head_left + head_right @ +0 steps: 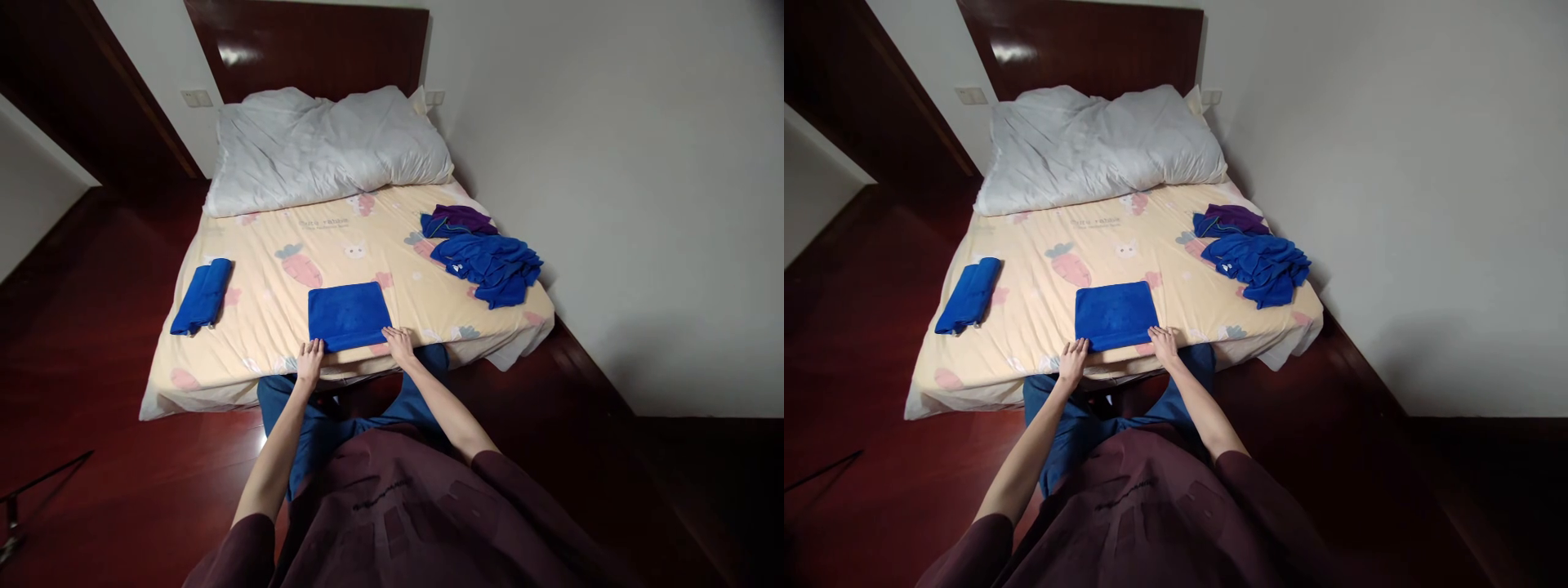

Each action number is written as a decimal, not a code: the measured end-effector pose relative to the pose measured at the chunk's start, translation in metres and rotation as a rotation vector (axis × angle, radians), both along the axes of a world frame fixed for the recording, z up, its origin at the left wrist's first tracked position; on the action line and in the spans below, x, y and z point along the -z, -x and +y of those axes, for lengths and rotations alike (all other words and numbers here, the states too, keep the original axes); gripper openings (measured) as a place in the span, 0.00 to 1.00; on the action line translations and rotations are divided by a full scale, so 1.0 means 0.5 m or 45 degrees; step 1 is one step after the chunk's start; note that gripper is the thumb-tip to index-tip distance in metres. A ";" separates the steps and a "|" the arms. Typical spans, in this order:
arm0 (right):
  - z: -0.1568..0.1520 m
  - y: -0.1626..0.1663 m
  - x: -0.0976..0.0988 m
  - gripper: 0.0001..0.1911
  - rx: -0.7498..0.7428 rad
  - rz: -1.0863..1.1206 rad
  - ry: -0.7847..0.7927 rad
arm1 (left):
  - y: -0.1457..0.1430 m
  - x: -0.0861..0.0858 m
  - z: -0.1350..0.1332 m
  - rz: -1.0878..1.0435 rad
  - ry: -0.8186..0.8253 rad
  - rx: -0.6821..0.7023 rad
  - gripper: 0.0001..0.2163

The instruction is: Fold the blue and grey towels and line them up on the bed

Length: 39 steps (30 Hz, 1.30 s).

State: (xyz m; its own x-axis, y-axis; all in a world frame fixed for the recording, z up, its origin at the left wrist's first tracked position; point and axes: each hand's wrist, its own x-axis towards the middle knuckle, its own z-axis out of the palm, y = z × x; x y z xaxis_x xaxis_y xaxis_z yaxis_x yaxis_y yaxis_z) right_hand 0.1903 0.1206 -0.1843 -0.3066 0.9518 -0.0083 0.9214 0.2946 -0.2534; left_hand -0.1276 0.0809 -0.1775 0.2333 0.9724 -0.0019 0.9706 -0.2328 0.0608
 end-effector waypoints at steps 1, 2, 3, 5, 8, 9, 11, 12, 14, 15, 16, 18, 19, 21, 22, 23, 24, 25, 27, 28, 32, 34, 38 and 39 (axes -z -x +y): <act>-0.003 -0.004 -0.002 0.27 -0.012 -0.003 0.004 | 0.002 0.002 -0.004 -0.007 -0.008 0.008 0.27; -0.007 -0.006 -0.003 0.27 -0.024 -0.002 0.006 | 0.004 0.004 -0.008 -0.015 -0.014 0.015 0.27; -0.010 -0.009 -0.004 0.27 -0.033 0.002 0.005 | 0.006 0.005 -0.011 -0.023 -0.017 0.023 0.28; -0.018 -0.012 -0.006 0.28 -0.040 0.025 -0.011 | 0.008 0.006 -0.019 -0.042 -0.013 0.033 0.28; -0.032 -0.016 -0.007 0.27 -0.051 0.082 -0.042 | 0.011 0.006 -0.034 -0.075 0.018 0.040 0.29; -0.037 -0.018 -0.007 0.27 -0.057 0.099 -0.050 | 0.012 0.006 -0.041 -0.090 0.029 0.039 0.29; -0.048 -0.024 -0.008 0.27 -0.065 0.127 -0.057 | 0.015 0.006 -0.054 -0.126 0.046 0.034 0.29; -0.054 -0.027 -0.008 0.27 -0.070 0.140 -0.057 | 0.015 0.006 -0.061 -0.147 0.052 0.031 0.29; -0.062 -0.035 -0.008 0.28 -0.088 0.177 -0.047 | 0.017 0.006 -0.071 -0.199 0.054 0.026 0.28; -0.063 -0.040 -0.007 0.29 -0.096 0.204 -0.039 | 0.018 0.006 -0.073 -0.236 0.052 0.018 0.28; -0.063 -0.045 -0.006 0.29 -0.095 0.240 -0.033 | 0.019 0.005 -0.073 -0.280 0.051 -0.004 0.29; -0.056 -0.054 -0.003 0.29 -0.063 0.335 -0.031 | 0.024 0.004 -0.068 -0.392 0.065 -0.099 0.29; -0.051 -0.058 -0.001 0.28 -0.036 0.390 -0.033 | 0.027 0.004 -0.064 -0.464 0.078 -0.161 0.29; -0.039 -0.066 0.005 0.27 0.026 0.505 -0.033 | 0.036 0.003 -0.053 -0.637 0.097 -0.248 0.28; -0.034 -0.068 0.007 0.27 0.061 0.562 -0.028 | 0.041 0.003 -0.048 -0.729 0.094 -0.263 0.28; -0.029 -0.070 0.010 0.27 0.094 0.619 -0.020 | 0.046 0.003 -0.044 -0.816 0.085 -0.266 0.28; -0.025 -0.071 0.014 0.27 0.130 0.674 -0.011 | 0.051 0.004 -0.041 -0.889 0.076 -0.268 0.27; -0.023 -0.071 0.017 0.27 0.162 0.726 -0.004 | 0.055 0.004 -0.039 -0.945 0.069 -0.275 0.26; -0.019 -0.070 0.025 0.26 0.204 0.809 0.001 | 0.060 0.004 -0.037 -1.009 0.064 -0.314 0.23; -0.017 -0.070 0.029 0.24 0.215 0.838 -0.002 | 0.062 0.004 -0.037 -1.023 0.065 -0.337 0.22; -0.008 -0.068 0.038 0.11 0.273 0.947 0.010 | 0.063 0.004 -0.030 -1.061 0.068 -0.460 0.16; -0.003 -0.069 0.038 0.11 0.301 1.020 0.047 | 0.064 0.004 -0.024 -1.110 0.044 -0.536 0.16; 0.000 -0.073 0.032 0.21 0.286 1.092 0.074 | 0.067 0.009 -0.015 -1.179 0.021 -0.580 0.16; 0.000 -0.074 0.031 0.21 0.281 1.096 0.073 | 0.068 0.011 -0.014 -1.177 0.025 -0.572 0.16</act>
